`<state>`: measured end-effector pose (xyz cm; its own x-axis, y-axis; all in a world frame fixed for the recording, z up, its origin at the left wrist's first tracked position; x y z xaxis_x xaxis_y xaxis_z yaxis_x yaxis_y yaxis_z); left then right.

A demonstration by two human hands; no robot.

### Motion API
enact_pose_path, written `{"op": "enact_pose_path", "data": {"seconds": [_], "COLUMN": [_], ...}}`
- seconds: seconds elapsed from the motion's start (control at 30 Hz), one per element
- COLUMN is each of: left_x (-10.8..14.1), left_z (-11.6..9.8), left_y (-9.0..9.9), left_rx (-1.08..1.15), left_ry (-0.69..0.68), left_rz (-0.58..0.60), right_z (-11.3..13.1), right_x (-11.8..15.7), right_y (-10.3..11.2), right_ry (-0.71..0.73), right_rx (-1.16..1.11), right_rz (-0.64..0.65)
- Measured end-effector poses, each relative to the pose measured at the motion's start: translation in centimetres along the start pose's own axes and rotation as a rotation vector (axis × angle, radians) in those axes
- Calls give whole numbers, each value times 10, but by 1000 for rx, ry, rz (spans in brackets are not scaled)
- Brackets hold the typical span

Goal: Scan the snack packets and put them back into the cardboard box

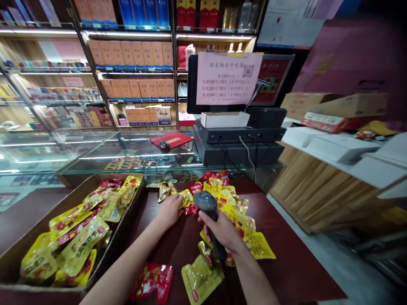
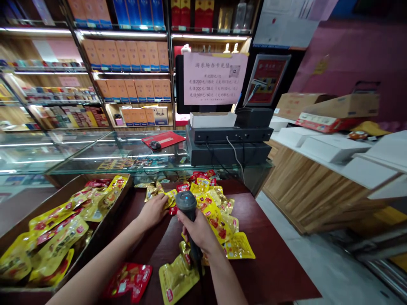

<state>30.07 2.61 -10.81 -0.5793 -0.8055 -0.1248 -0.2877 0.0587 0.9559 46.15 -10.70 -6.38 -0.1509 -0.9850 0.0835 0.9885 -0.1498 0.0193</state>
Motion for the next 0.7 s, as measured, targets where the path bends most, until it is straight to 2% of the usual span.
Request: {"op": "enact_pose_path", "data": {"seconds": [0.13, 0.2, 0.27, 0.37, 0.43, 0.5, 0.6, 0.7], "left_x": [8, 2, -7, -19, -24, -27, -29, -31], "left_z": [10, 13, 12, 9, 13, 21, 35, 40], "left_y": [8, 9, 8, 7, 8, 11, 14, 21], "left_rx": [152, 128, 54, 5, 67, 223, 572, 939], "left_ry": [84, 155, 171, 150, 175, 226, 271, 287], "left_rz": [-30, -86, -91, -50, -56, -39, -8, -45], "right_z": [-10, -12, -12, -2, 11, 29, 53, 60], "right_x": [6, 8, 9, 7, 2, -5, -21, -37], "right_y": [-1, -3, -4, -5, -5, -6, -8, -9], "right_ry": [-20, -23, -27, -13, 2, 4, 50, 9], "right_rx": [-4, -5, -7, -23, -38, -37, -25, 35], "right_rz": [35, 31, 26, 38, 78, 154, 254, 362]}}
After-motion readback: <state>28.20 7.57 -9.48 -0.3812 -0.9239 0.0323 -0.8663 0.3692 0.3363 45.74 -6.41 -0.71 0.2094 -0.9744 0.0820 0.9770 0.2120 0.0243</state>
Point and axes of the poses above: each hand's wrist, its own x-axis away from the middle knuckle, its own y-axis out of the back of the hand, z = x × y, the point moved 1 cm from there along -x, towards the middle knuckle, and after that the axes turned 7 degrees about y, right-handed, at the moved point
